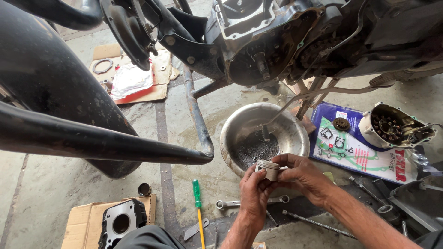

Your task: The person sits on the floor of a motorcycle repair shop and fits piston rings onto a piston by hand, pressing each ring into the piston grooves one at a time. They briefly reach to a cardboard sheet holding other engine parts before returning to work on the piston.

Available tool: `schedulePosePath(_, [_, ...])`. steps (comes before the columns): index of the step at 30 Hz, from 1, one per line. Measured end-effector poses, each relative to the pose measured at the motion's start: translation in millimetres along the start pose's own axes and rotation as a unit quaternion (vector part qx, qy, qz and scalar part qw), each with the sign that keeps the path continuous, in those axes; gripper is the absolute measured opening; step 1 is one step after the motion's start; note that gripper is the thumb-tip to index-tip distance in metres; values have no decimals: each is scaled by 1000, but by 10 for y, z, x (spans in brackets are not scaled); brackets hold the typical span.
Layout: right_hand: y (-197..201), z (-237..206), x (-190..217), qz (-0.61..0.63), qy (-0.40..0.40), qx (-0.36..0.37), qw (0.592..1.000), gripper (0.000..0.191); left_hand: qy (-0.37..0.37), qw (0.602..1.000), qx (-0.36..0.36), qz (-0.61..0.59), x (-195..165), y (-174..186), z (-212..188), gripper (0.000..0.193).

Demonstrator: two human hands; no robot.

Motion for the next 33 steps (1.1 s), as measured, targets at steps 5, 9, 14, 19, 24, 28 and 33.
schedulePosePath(5, [-14, -5, 6, -2, 10, 5, 1000, 47, 17, 1000, -6, 4, -45, -47, -38, 44])
schedulePosePath(9, [-48, -24, 30, -23, 25, 1, 999, 44, 19, 999, 36, 26, -49, -117, -69, 37])
schedulePosePath(14, [-116, -65, 66, -76, 46, -17, 996, 44, 15, 998, 15, 64, -47, -115, -55, 41])
schedulePosePath(19, [-170, -104, 53, -93, 65, -11, 994, 42, 2, 999, 9, 44, -79, -102, -52, 43])
schedulePosePath(24, [-163, -80, 22, -5, 56, 29, 998, 42, 12, 999, 26, 15, -98, -128, -77, 42])
schedulePosePath(28, [-124, -41, -26, 45, 24, 20, 998, 41, 25, 998, 49, 8, -77, -148, -81, 46])
schedulePosePath(33, [-61, -38, -71, 35, 4, 21, 999, 41, 42, 997, 68, -2, -14, -104, -52, 47])
Point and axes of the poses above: each hand's wrist, its own z-axis towards the middle knuckle, its own y-axis out of the back of the hand, x = y × z, the point moved 5 cm from there along z, towards the middle knuckle, and after that the axes turned 4 degrees about -z, right-handed, at the moved point
